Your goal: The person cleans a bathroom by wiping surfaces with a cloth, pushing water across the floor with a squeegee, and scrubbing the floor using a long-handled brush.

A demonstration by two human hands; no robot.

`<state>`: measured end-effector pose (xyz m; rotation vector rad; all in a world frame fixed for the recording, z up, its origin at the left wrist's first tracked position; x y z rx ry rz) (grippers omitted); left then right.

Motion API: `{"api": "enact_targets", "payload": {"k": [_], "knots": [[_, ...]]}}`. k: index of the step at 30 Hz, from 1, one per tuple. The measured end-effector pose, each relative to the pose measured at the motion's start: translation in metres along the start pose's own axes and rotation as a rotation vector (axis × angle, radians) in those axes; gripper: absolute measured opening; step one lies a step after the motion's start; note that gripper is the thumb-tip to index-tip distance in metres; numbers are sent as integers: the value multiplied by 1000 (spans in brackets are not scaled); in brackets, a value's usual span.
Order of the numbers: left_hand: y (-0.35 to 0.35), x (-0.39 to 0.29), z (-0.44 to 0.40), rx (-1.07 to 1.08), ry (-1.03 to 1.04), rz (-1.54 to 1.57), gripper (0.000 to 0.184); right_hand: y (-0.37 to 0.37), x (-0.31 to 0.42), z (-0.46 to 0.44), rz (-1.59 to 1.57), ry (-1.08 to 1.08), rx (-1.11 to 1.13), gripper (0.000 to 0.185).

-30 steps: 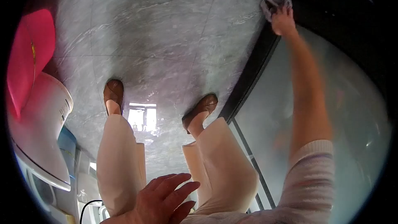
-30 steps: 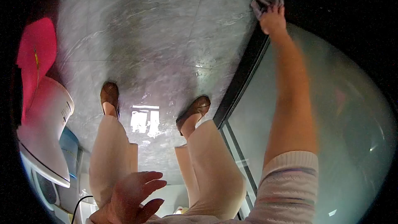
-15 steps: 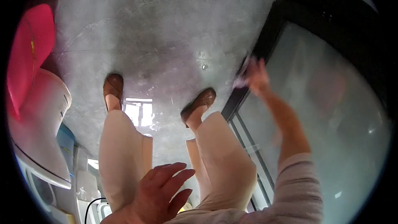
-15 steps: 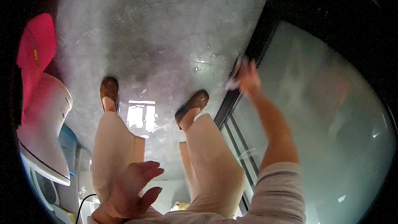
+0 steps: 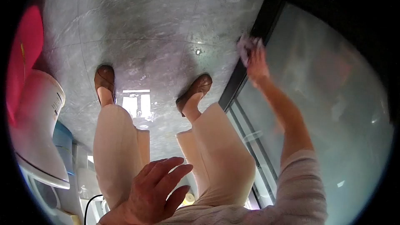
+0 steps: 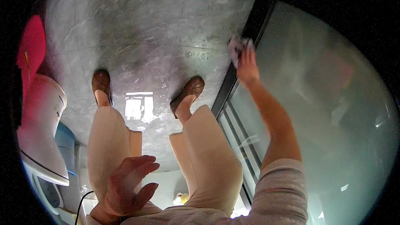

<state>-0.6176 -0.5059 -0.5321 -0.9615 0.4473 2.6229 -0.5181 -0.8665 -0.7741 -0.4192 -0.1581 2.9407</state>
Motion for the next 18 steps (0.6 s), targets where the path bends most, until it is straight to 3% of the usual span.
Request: {"api": "enact_targets", "payload": {"k": [4,7,11,14,18], "knots": [[-9,4,12,-32,-10,74,38,32,52,15,-78,-118,27,48],[-15,7,15,-48,62,17,38,12,9,-4,-6,-149,54,49],[-14,8,13,-74,26,-6,39,-30,-75,-60,76,117,-3,45],[-12,9,10,-47,5,-9,37,-51,-135,-96,40,266,-179,43],[3,6,1,-26,-54,-34,40,-37,-107,-82,48,257,-160,41]]}}
Point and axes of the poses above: each hand's wrist, its own z-axis away from the middle knuckle, its own y-axis out of the palm, x = y × z, the point moved 3 cm from there along -z, towards the middle knuckle, and after that the axes turned 1 degree about x, right-handed, at the moved point
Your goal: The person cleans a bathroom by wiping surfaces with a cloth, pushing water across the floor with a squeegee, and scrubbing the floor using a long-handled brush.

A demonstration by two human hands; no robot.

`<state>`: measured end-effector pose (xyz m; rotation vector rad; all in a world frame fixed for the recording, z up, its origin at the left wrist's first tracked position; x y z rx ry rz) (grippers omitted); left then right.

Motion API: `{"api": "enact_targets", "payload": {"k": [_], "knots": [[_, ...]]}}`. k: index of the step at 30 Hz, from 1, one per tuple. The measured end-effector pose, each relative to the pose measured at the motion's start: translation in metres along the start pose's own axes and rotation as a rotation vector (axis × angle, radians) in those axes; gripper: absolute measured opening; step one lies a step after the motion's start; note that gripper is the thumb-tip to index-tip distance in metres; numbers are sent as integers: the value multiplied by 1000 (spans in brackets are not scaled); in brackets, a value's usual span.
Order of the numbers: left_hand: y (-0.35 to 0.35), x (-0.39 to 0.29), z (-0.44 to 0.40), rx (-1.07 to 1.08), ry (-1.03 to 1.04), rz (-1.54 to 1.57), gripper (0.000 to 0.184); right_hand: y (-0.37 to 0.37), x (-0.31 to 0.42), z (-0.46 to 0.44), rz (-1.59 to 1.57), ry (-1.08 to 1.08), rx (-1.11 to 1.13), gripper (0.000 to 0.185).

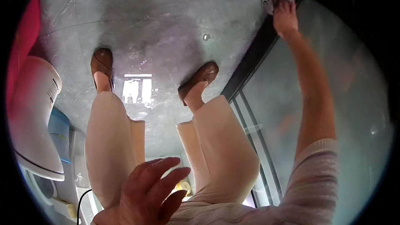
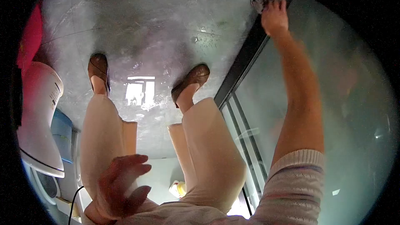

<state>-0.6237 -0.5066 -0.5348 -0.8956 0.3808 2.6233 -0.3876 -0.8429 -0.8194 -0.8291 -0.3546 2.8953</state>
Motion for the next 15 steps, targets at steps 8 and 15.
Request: {"api": "enact_targets", "payload": {"k": [8,15], "knots": [[-5,10,-2,-16,55,-16,41,65,195,157,-142,-482,258,53],[-2,7,-1,51,37,-76,39,93,234,229,-284,-528,307,49]]}}
Point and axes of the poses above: each hand's wrist, its own z-axis away from the middle knuckle, its own y-axis out of the palm, x = y × z, the point moved 3 cm from there along -z, towards the middle knuckle, and after that the axes turned 1 degree about x, right-handed, at the moved point
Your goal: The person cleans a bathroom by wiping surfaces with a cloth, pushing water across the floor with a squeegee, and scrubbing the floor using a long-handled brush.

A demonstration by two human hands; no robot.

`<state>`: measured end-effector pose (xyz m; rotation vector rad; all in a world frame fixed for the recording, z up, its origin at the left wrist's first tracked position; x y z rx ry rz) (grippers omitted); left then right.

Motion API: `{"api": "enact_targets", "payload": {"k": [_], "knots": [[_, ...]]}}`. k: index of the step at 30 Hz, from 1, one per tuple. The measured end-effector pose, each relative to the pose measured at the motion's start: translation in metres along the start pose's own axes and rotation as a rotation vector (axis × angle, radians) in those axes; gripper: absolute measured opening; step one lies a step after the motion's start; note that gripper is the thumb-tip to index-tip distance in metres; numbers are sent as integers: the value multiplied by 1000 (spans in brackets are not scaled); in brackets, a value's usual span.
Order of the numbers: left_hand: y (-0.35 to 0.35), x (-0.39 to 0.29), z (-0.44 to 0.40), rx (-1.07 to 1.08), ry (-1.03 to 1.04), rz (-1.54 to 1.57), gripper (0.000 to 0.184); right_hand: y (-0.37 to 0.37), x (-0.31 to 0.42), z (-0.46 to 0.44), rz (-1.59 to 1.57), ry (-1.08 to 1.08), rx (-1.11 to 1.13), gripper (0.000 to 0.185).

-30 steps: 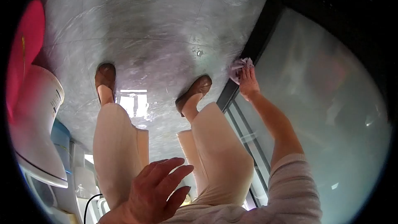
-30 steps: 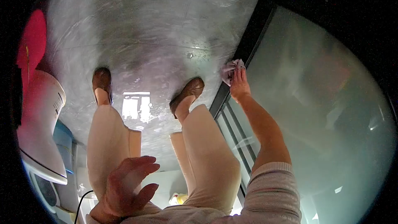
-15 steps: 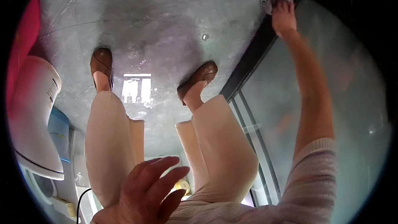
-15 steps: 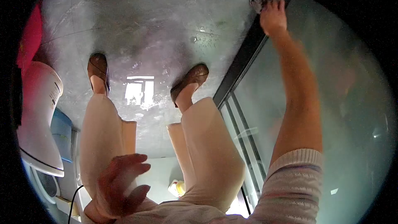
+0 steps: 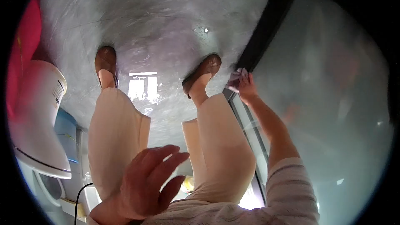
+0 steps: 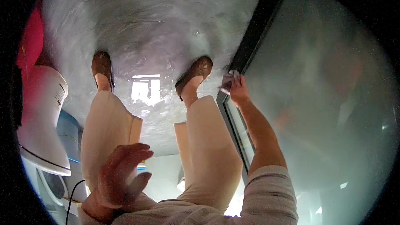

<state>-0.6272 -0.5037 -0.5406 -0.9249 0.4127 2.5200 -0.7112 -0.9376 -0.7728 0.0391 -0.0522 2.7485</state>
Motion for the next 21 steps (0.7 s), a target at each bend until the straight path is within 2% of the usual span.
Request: {"api": "enact_targets", "payload": {"k": [1,2,5,6,8,10,14,17,21], "knots": [[3,2,-2,27,13,-20,39,-20,-12,7,-52,18,15,50],[6,3,-5,44,10,-25,38,-28,-26,5,-102,123,-112,50],[23,7,-5,98,-9,-48,36,-90,-99,23,15,309,-438,39],[26,12,-2,111,-26,-66,35,-117,-125,24,81,377,-295,40],[22,21,5,107,-48,-90,35,-157,-177,23,30,490,-450,43],[30,20,-3,37,-12,-79,36,-155,-184,8,50,536,-420,45],[41,27,13,10,2,-11,37,-102,-106,6,57,432,-253,49],[47,35,26,14,11,-40,36,-41,-29,12,-16,308,-168,51],[49,34,30,40,49,-71,36,8,39,11,13,200,39,52]]}}
Point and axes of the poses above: each hand's wrist, its own z-axis away from the middle knuckle, its own y-axis out of the palm, x = y × z, the point moved 3 cm from there along -z, towards the middle knuckle, and after that the axes turned 1 degree about x, right-handed, at the moved point
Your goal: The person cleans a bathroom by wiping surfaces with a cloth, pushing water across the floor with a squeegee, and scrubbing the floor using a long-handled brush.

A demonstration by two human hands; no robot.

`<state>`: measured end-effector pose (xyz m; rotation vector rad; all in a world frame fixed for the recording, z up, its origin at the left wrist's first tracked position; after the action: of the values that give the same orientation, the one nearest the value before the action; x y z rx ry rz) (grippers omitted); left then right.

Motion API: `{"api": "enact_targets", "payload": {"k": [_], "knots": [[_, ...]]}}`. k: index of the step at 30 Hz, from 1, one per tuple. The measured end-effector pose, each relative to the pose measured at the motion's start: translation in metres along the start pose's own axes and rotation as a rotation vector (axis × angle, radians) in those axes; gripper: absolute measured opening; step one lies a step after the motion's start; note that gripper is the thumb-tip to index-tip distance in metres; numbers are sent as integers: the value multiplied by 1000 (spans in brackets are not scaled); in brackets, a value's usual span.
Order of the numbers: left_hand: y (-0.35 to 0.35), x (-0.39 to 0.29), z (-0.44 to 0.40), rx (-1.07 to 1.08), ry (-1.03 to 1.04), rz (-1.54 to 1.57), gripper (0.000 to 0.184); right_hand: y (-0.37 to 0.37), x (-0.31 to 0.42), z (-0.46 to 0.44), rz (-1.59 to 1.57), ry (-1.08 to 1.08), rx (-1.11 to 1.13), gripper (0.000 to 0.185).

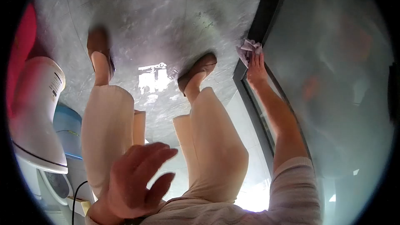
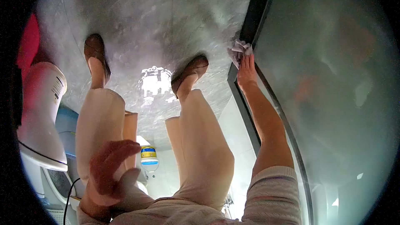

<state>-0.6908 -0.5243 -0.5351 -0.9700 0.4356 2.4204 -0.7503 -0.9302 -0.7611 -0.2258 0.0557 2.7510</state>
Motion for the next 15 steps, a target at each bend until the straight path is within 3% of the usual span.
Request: {"api": "enact_targets", "payload": {"k": [3,7,10,13,15], "knots": [[3,-1,7,35,-75,-6,36,24,23,-2,29,48,-63,52],[-2,-4,9,54,-70,-92,33,60,72,13,-4,-165,108,50],[-4,-3,12,38,-72,-81,33,75,93,21,-50,-223,88,50],[-3,-2,12,27,-28,-95,33,69,78,10,105,-278,9,47],[-3,-3,10,39,2,-103,33,43,55,3,48,-307,-74,44]]}}
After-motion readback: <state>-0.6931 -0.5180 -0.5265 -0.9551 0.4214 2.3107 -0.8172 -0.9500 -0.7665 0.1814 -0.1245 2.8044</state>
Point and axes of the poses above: each hand's wrist, its own z-axis away from the middle knuckle, its own y-axis out of the palm, x = y × z, the point moved 3 cm from there along -z, towards the middle knuckle, and after that the axes turned 1 degree about x, right-handed, at the moved point
